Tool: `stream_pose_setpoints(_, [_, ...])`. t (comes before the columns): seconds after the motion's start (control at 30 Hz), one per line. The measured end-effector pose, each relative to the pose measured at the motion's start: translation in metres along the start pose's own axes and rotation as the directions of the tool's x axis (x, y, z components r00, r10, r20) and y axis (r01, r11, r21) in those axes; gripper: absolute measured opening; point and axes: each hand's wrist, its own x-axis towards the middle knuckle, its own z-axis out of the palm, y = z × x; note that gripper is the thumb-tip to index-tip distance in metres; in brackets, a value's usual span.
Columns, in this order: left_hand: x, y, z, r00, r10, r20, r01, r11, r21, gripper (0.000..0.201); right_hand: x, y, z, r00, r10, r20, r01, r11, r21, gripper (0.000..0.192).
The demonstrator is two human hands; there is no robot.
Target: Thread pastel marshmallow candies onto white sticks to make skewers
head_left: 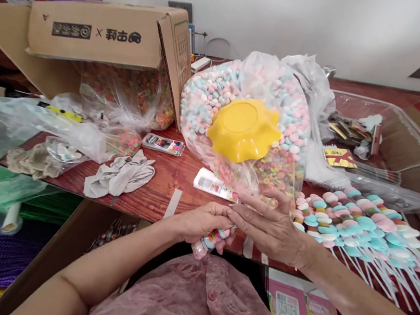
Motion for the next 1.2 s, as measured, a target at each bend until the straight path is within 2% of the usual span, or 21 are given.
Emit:
stream_pose_setpoints(0.1, [-0.002,0.005,-0.009,0.994,-0.025,0.109,0.017,0.997,0.072,0.039,0.009,-0.003,0.002,0.999,0.036,0.024,-0.036,0.999,0.019,0.023])
stream_pose_setpoints(0.17, [-0.004,0.005,-0.013,0.998,0.006,0.065,-0.023,0.967,0.252,0.038,0.012,-0.007,0.009,0.979,0.165,0.117,-0.171,0.984,0.043,0.024])
stream_pose_setpoints(0.2, [-0.005,0.004,-0.014,0.998,0.052,0.017,-0.055,0.914,0.402,0.035,0.011,-0.008,0.014,0.956,0.240,0.171,-0.255,0.965,0.069,0.025])
stream_pose_setpoints(0.23, [-0.006,0.001,-0.014,0.993,0.117,-0.023,-0.083,0.818,0.569,0.031,0.008,-0.009,0.020,0.925,0.306,0.226,-0.337,0.935,0.111,0.025])
stream_pose_setpoints(0.3, [-0.006,-0.007,-0.012,0.961,0.276,-0.031,-0.128,0.539,0.833,0.022,0.001,-0.009,0.032,0.845,0.398,0.357,-0.494,0.836,0.239,0.025])
stream_pose_setpoints(0.37, [-0.005,-0.016,-0.010,0.922,0.387,0.034,-0.161,0.301,0.940,0.017,-0.007,-0.008,0.042,0.761,0.416,0.497,-0.620,0.691,0.372,0.027])
stream_pose_setpoints(0.4, [-0.003,-0.020,-0.009,0.907,0.417,0.056,-0.170,0.244,0.955,0.017,-0.010,-0.008,0.044,0.730,0.422,0.537,-0.661,0.635,0.400,0.028])
stream_pose_setpoints(0.47, [0.000,-0.024,-0.010,0.885,0.463,0.041,-0.174,0.249,0.953,0.020,-0.013,-0.010,0.044,0.715,0.470,0.518,-0.680,0.640,0.357,0.027])
stream_pose_setpoints(0.5, [0.002,-0.023,-0.011,0.883,0.470,0.008,-0.170,0.303,0.938,0.021,-0.012,-0.012,0.041,0.736,0.502,0.454,-0.656,0.695,0.295,0.024])
stream_pose_setpoints(0.57, [0.004,-0.019,-0.012,0.906,0.414,-0.087,-0.149,0.505,0.850,0.026,-0.010,-0.018,0.031,0.820,0.498,0.282,-0.552,0.817,0.165,0.021])
stream_pose_setpoints(0.67, [0.003,-0.008,-0.013,0.988,0.101,-0.116,-0.027,0.855,0.518,0.025,-0.009,-0.027,0.017,0.926,0.352,0.134,-0.371,0.916,0.155,0.031])
stream_pose_setpoints(0.7, [0.002,-0.004,-0.012,0.997,-0.017,-0.075,0.045,0.920,0.390,0.023,-0.010,-0.028,0.013,0.945,0.308,0.108,-0.323,0.930,0.175,0.030])
stream_pose_setpoints(0.77, [0.000,0.002,-0.010,0.985,-0.174,0.017,0.164,0.955,0.248,0.022,-0.012,-0.028,0.009,0.964,0.242,0.107,-0.259,0.945,0.200,0.023])
stream_pose_setpoints(0.83, [-0.002,0.007,-0.007,0.976,-0.212,0.045,0.188,0.932,0.310,0.026,-0.014,-0.025,0.008,0.961,0.216,0.174,-0.251,0.943,0.216,0.023])
stream_pose_setpoints(0.87, [-0.003,0.007,-0.006,0.984,-0.178,0.027,0.152,0.904,0.400,0.028,-0.014,-0.022,0.008,0.949,0.220,0.226,-0.271,0.936,0.225,0.024])
stream_pose_setpoints(0.9, [-0.003,0.007,-0.004,0.995,-0.101,-0.001,0.088,0.855,0.511,0.028,-0.013,-0.019,0.008,0.932,0.235,0.277,-0.302,0.925,0.232,0.023])
stream_pose_setpoints(0.97, [-0.003,0.003,0.000,0.990,0.139,-0.031,-0.073,0.684,0.726,0.024,-0.011,-0.013,0.011,0.888,0.282,0.364,-0.384,0.889,0.249,0.017])
stream_pose_setpoints(1.03, [-0.001,-0.004,0.003,0.931,0.365,-0.002,-0.186,0.478,0.859,0.019,-0.008,-0.006,0.014,0.834,0.317,0.452,-0.469,0.839,0.275,0.013])
stream_pose_setpoints(1.1, [0.003,-0.013,0.005,0.880,0.475,0.025,-0.213,0.347,0.913,0.019,-0.006,0.001,0.016,0.780,0.326,0.535,-0.536,0.789,0.301,0.016])
stream_pose_setpoints(1.17, [0.007,-0.020,0.005,0.844,0.536,-0.004,-0.204,0.327,0.923,0.018,-0.007,0.007,0.013,0.738,0.357,0.573,-0.597,0.741,0.307,0.018])
stream_pose_setpoints(1.2, [0.007,-0.022,0.005,0.826,0.562,-0.041,-0.198,0.358,0.912,0.017,-0.009,0.009,0.010,0.727,0.401,0.557,-0.629,0.715,0.306,0.018])
